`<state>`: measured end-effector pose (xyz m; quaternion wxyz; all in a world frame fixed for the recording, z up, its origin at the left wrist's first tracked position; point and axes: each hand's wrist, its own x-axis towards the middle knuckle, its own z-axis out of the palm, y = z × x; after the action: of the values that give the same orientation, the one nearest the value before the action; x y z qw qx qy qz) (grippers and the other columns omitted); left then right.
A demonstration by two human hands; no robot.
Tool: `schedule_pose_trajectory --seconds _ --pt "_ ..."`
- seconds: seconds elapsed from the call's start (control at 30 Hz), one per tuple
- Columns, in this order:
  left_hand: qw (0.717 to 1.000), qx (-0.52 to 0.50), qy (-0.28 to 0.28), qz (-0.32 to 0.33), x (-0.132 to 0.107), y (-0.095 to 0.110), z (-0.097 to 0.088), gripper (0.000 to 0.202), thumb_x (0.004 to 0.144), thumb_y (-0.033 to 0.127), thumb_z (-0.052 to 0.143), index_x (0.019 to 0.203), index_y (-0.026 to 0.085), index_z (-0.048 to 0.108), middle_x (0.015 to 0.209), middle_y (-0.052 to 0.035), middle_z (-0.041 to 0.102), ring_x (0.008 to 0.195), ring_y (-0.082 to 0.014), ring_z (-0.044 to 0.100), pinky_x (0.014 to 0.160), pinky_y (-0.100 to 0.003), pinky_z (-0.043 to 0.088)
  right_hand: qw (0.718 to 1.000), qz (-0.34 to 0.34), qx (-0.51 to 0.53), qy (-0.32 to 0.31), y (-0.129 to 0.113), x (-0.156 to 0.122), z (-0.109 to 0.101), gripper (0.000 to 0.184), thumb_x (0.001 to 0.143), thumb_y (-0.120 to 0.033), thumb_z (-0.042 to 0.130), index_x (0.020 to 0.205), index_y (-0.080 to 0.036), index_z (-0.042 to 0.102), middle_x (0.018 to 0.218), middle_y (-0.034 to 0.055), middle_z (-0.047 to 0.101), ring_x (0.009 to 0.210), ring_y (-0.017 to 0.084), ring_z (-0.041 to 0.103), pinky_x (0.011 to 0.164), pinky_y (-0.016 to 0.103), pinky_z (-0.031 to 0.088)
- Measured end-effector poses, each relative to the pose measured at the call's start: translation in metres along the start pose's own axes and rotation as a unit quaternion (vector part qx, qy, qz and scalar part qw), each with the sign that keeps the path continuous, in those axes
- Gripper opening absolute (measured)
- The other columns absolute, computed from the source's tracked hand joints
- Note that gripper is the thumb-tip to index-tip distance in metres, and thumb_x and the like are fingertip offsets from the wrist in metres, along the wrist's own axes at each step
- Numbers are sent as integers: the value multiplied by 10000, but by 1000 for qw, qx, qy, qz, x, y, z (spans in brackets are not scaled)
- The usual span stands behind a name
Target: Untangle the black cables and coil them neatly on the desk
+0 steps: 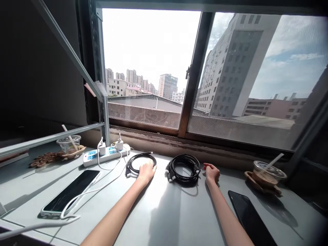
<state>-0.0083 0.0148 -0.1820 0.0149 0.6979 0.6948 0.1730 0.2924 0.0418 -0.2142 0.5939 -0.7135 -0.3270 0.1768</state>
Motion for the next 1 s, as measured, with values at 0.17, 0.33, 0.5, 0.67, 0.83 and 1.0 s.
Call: schedule_pose_trajectory --seconds 0.17,0.33,0.5,0.67,0.83,1.0 --pt "999 -30 23 -20 -7 -3 -9 357 901 363 332 1046 157 584 897 -148 685 861 -280 645 736 -356 439 990 -52 85 96 -38 -15 -18 247 553 -148 366 614 -221 594 549 36 591 643 232 601 573 308 444" --pt "980 -122 147 -57 -5 -6 -45 431 934 412 194 1105 181 515 803 -131 682 735 -245 641 621 -318 422 965 -171 176 98 -127 -33 -45 292 573 -132 313 679 -189 580 591 15 559 576 153 578 528 246 440" --pt "930 -231 280 -58 3 -9 -101 444 919 436 227 883 164 577 730 -77 639 668 -180 602 592 -253 421 941 -237 38 -237 -187 -79 -51 291 744 -246 411 863 -158 661 786 42 666 538 110 594 503 216 460" --pt "873 -338 351 4 -4 15 -153 429 857 497 368 784 162 626 424 52 381 373 -101 377 411 -206 296 851 -94 -153 -493 -185 -109 -13 478 653 -530 663 758 -64 669 800 169 676 590 236 643 461 310 496" --pt "788 -470 394 55 -22 48 -195 322 799 441 516 785 156 665 362 77 326 312 -73 305 354 -192 201 716 -221 -78 -658 -192 -123 6 863 567 -520 768 1312 -192 482 1178 102 601 945 209 631 756 280 529" --pt "706 -597 374 75 -33 69 -207 268 763 409 588 734 149 642 363 91 287 315 -45 231 349 -184 143 726 -320 265 -548 -218 -141 -6 516 832 -590 471 1208 -243 538 1165 56 599 1056 181 580 882 326 491"
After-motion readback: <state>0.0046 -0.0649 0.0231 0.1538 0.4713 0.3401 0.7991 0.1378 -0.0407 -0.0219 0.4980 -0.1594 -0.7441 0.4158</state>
